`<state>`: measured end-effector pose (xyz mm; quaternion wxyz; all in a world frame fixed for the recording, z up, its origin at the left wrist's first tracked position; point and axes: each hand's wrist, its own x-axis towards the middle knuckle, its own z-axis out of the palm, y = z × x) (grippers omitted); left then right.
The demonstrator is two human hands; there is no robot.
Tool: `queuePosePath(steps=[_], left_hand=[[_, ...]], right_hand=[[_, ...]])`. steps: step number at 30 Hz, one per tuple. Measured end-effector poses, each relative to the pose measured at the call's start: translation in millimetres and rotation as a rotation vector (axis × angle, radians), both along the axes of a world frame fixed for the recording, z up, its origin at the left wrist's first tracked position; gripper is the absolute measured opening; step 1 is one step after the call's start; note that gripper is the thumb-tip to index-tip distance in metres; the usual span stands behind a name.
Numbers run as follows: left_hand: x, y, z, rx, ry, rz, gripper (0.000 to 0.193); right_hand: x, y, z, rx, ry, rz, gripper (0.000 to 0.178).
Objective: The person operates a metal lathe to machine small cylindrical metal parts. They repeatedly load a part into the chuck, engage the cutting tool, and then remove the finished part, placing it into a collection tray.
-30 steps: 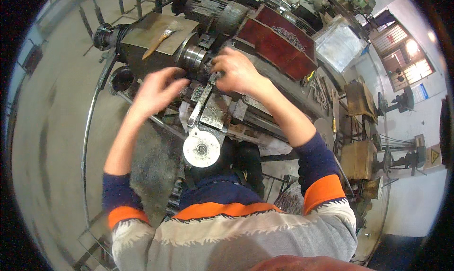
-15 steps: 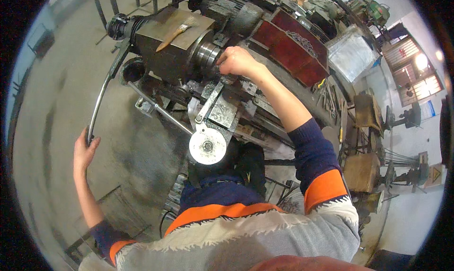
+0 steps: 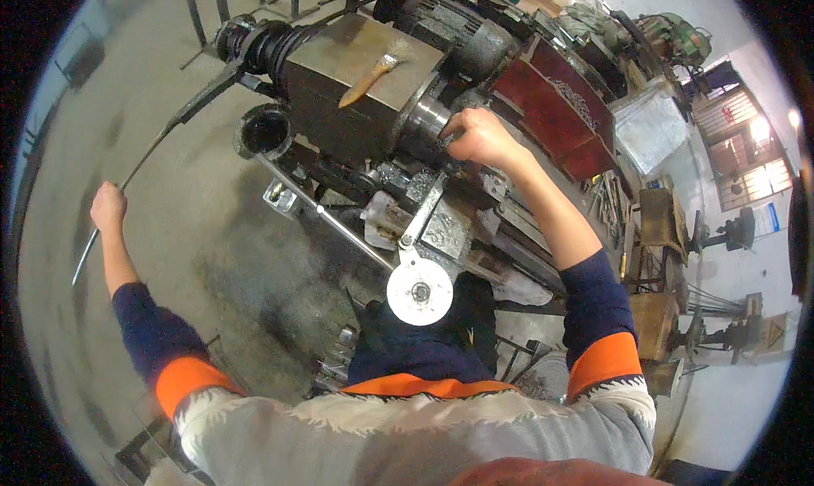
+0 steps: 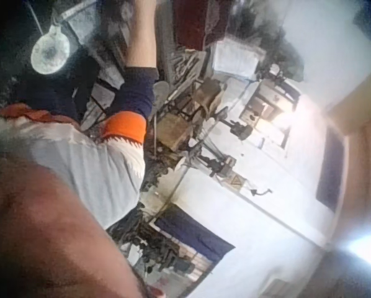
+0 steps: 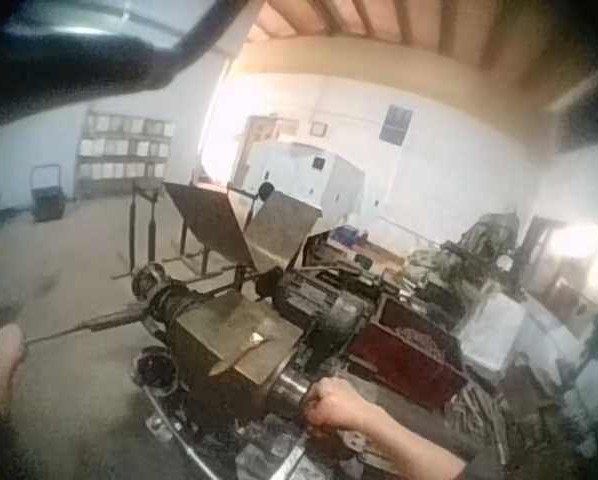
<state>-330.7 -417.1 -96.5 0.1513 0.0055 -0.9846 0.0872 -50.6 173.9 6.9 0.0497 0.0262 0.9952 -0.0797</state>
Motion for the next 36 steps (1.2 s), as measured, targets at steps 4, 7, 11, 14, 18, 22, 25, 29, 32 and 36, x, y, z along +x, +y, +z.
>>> queuePosePath(steps=[4, 7, 11, 14, 18, 22, 25, 29, 32, 36], left_hand=[[-7.3, 9.3, 2.0, 0.061, -0.134, 0.041, 0.023], [-15.1, 11.6, 2.2, 0.17, -0.116, -0.022, 0.031], [32.2, 104.8, -20.6, 0.416, 0.541, -0.693, 0.033], [48.2, 158.7, -107.0, 0.858, -0.143, -0.491, 0.025], [92.7, 252.6, -165.8, 0.413, -0.434, -0.488, 0.035], [68.1, 253.8, -155.2, -0.087, -0.483, -0.568, 0.018], [65.8, 252.7, -159.8, -0.184, -0.392, -0.606, 0.019], [83.9, 234.0, -157.8, 0.114, -0.287, -0.556, 0.026], [96.4, 223.1, -122.4, 0.56, -0.396, -0.525, 0.034], [92.4, 228.7, -93.3, 1.232, -0.431, -0.439, 0.039]], right_hand=[[3.7, 4.5, -4.1, 0.017, -0.027, -0.058, 0.034], [-1.0, 10.2, -9.4, 0.002, 0.013, -0.054, 0.034], [7.1, 7.5, -10.3, 0.019, 0.098, -0.066, 0.034], [33.5, -3.5, 8.3, -0.055, 0.197, -0.012, 0.036], [126.9, 32.9, 18.7, 0.009, 0.599, 0.023, 0.041], [247.5, 71.6, 19.1, -0.03, 0.525, -0.36, 0.042], [334.1, 100.6, -0.4, 0.029, 0.475, -0.712, 0.039], [479.5, 158.5, -47.5, 0.05, 0.288, -1.155, 0.043], [570.6, 173.3, -75.8, 0.156, 0.075, -1.31, 0.046], [685.1, 206.6, -121.2, 0.196, -0.459, -1.462, 0.05]])
